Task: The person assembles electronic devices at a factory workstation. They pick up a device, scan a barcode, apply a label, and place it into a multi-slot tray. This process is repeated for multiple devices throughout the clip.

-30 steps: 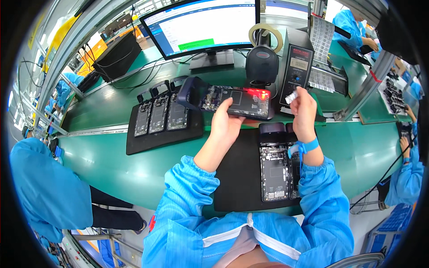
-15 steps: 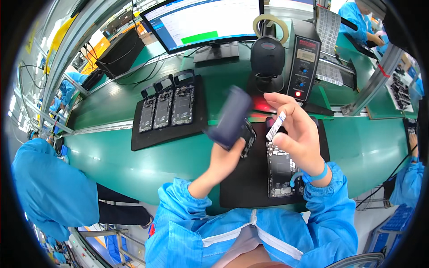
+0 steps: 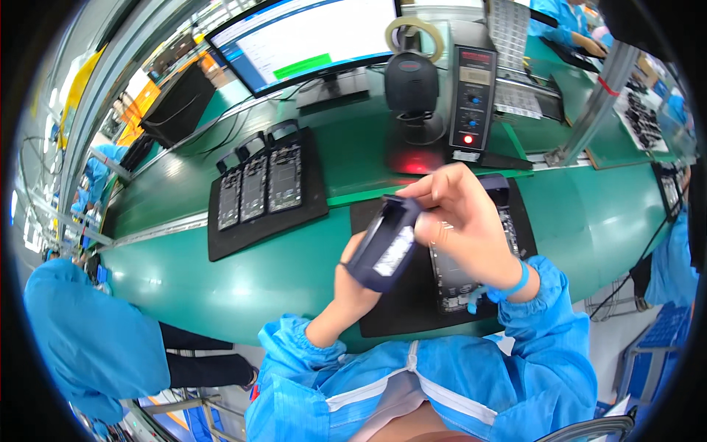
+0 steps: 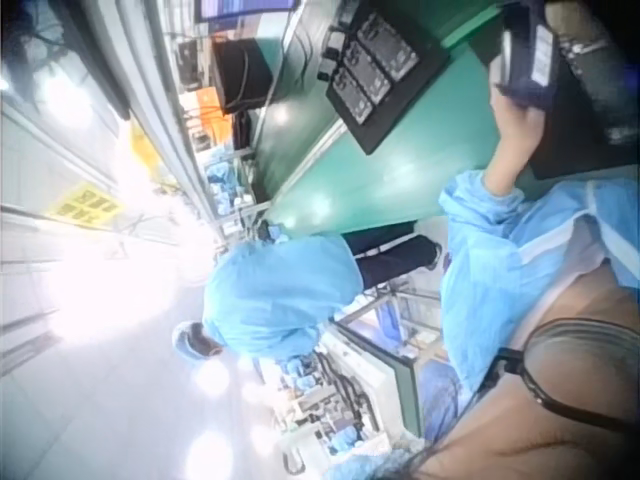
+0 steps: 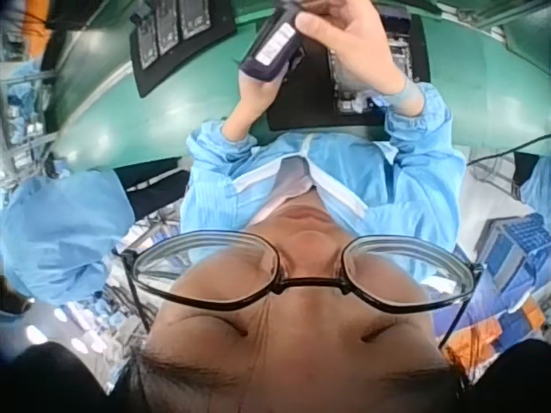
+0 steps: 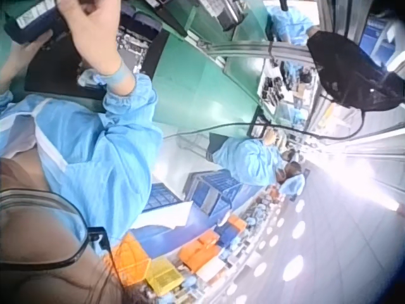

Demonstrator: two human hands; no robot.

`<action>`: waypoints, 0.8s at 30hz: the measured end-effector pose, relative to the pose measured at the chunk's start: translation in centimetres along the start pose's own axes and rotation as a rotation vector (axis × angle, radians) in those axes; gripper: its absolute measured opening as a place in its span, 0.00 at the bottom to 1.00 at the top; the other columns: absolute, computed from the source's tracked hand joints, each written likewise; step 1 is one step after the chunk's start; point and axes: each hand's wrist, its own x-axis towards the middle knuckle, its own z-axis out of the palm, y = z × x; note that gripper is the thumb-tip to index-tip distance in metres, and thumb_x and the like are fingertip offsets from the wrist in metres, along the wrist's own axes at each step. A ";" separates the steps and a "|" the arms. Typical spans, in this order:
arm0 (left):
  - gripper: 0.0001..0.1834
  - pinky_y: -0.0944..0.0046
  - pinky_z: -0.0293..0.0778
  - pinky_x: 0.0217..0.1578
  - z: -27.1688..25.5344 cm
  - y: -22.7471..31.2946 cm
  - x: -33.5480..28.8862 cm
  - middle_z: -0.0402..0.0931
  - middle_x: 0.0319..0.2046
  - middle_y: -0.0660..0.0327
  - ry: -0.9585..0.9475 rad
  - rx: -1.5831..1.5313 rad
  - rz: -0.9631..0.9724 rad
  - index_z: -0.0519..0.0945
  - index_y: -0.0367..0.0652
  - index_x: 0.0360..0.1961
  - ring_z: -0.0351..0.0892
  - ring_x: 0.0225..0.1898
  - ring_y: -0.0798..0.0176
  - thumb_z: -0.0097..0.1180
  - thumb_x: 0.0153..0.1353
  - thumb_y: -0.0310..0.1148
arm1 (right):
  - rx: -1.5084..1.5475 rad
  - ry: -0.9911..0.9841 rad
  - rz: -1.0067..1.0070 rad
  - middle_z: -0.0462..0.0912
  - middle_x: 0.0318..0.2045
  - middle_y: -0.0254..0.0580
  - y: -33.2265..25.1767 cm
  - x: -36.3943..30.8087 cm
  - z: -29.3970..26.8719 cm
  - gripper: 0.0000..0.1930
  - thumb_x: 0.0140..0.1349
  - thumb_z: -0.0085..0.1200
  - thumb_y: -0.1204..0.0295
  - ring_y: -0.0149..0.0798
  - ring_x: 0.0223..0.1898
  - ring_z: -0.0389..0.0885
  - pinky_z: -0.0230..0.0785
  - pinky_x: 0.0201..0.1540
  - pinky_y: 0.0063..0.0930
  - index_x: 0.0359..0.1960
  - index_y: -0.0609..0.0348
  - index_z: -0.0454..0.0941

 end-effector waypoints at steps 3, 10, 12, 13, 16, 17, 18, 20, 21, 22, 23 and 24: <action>0.28 0.64 0.66 0.46 -0.7 -0.7 -1.3 0.67 0.45 0.56 -0.038 -0.292 -0.225 0.60 0.36 0.51 0.70 0.44 0.63 0.54 0.47 0.20 | 0.026 0.211 0.086 0.76 0.31 0.35 1.3 1.4 -4.4 0.10 0.55 0.51 0.70 0.27 0.32 0.74 0.63 0.30 0.17 0.35 0.55 0.63; 0.44 0.63 0.62 0.51 0.5 -3.0 -1.2 0.62 0.48 0.52 -0.017 -0.385 -0.400 0.40 0.38 0.61 0.66 0.49 0.59 0.51 0.47 0.17 | -0.185 0.976 0.102 0.72 0.22 0.31 4.2 3.2 -20.2 0.17 0.52 0.51 0.56 0.26 0.19 0.68 0.53 0.21 0.17 0.37 0.54 0.70; 0.46 0.58 0.61 0.51 0.6 -3.9 -1.6 0.55 0.53 0.47 0.055 -0.174 -0.345 0.40 0.40 0.62 0.61 0.53 0.56 0.54 0.45 0.20 | -0.137 1.025 0.127 0.70 0.22 0.31 3.5 3.6 -21.7 0.21 0.53 0.49 0.53 0.24 0.18 0.66 0.50 0.17 0.15 0.38 0.59 0.70; 0.46 0.56 0.61 0.51 0.8 -3.8 -1.9 0.51 0.54 0.46 0.085 0.177 -0.227 0.41 0.41 0.62 0.60 0.54 0.54 0.55 0.44 0.22 | -0.171 1.009 0.141 0.70 0.22 0.31 3.3 3.5 -22.1 0.22 0.53 0.49 0.53 0.24 0.18 0.66 0.50 0.17 0.15 0.38 0.60 0.71; 0.48 0.48 0.57 0.53 2.0 -1.8 -2.3 0.36 0.59 0.46 0.095 0.783 0.022 0.44 0.44 0.61 0.49 0.58 0.44 0.60 0.42 0.31 | -0.284 0.977 0.150 0.69 0.19 0.30 3.1 4.3 -22.2 0.21 0.52 0.51 0.54 0.23 0.17 0.64 0.48 0.15 0.16 0.35 0.62 0.73; 0.48 0.48 0.55 0.54 2.5 -1.6 -2.4 0.36 0.60 0.46 0.002 0.475 -0.041 0.44 0.44 0.61 0.48 0.59 0.44 0.60 0.42 0.30 | -0.297 0.981 0.118 0.69 0.18 0.29 3.4 4.6 -22.1 0.20 0.52 0.52 0.55 0.23 0.17 0.64 0.48 0.15 0.16 0.33 0.62 0.74; 0.48 0.48 0.53 0.55 3.4 -1.3 -2.4 0.37 0.60 0.47 -0.081 0.164 -0.099 0.44 0.44 0.61 0.47 0.59 0.43 0.60 0.42 0.29 | -0.310 0.979 0.089 0.69 0.18 0.29 3.9 4.8 -22.2 0.19 0.52 0.53 0.56 0.22 0.17 0.64 0.48 0.15 0.16 0.32 0.62 0.75; 0.49 0.50 0.52 0.56 5.1 -0.3 -1.9 0.38 0.60 0.48 -0.199 -0.309 -0.336 0.43 0.46 0.61 0.46 0.60 0.44 0.61 0.41 0.28 | -0.276 1.007 0.000 0.69 0.14 0.31 4.0 5.1 -21.8 0.15 0.51 0.56 0.63 0.24 0.16 0.64 0.53 0.18 0.17 0.26 0.66 0.76; 0.50 0.52 0.53 0.56 6.0 0.4 -1.3 0.39 0.60 0.49 -0.238 -0.474 -0.515 0.42 0.48 0.61 0.47 0.60 0.45 0.61 0.41 0.27 | -0.275 1.020 -0.014 0.68 0.14 0.29 4.2 5.1 -22.0 0.15 0.51 0.56 0.64 0.23 0.16 0.62 0.51 0.17 0.17 0.28 0.67 0.76; 0.52 0.53 0.57 0.53 6.8 -0.3 -0.9 0.40 0.59 0.49 -0.241 -0.480 -0.603 0.41 0.53 0.62 0.50 0.59 0.47 0.61 0.40 0.25 | -0.248 1.022 -0.026 0.66 0.13 0.27 4.2 5.0 -22.3 0.13 0.51 0.56 0.64 0.22 0.15 0.61 0.50 0.17 0.17 0.26 0.65 0.76; 0.51 0.53 0.61 0.51 7.4 -1.1 -0.5 0.40 0.59 0.49 -0.219 -0.542 -0.632 0.41 0.54 0.62 0.53 0.57 0.48 0.61 0.41 0.25 | -0.222 1.033 -0.042 0.64 0.12 0.25 4.1 4.8 -22.4 0.12 0.51 0.56 0.64 0.21 0.14 0.59 0.48 0.16 0.17 0.23 0.63 0.75; 0.49 0.55 0.63 0.49 7.4 -0.3 0.0 0.46 0.58 0.50 -0.162 -0.565 -0.654 0.41 0.52 0.62 0.58 0.54 0.52 0.60 0.43 0.24 | -0.146 1.029 -0.080 0.62 0.11 0.24 3.9 4.8 -21.5 0.11 0.52 0.55 0.65 0.20 0.14 0.57 0.46 0.16 0.18 0.21 0.60 0.73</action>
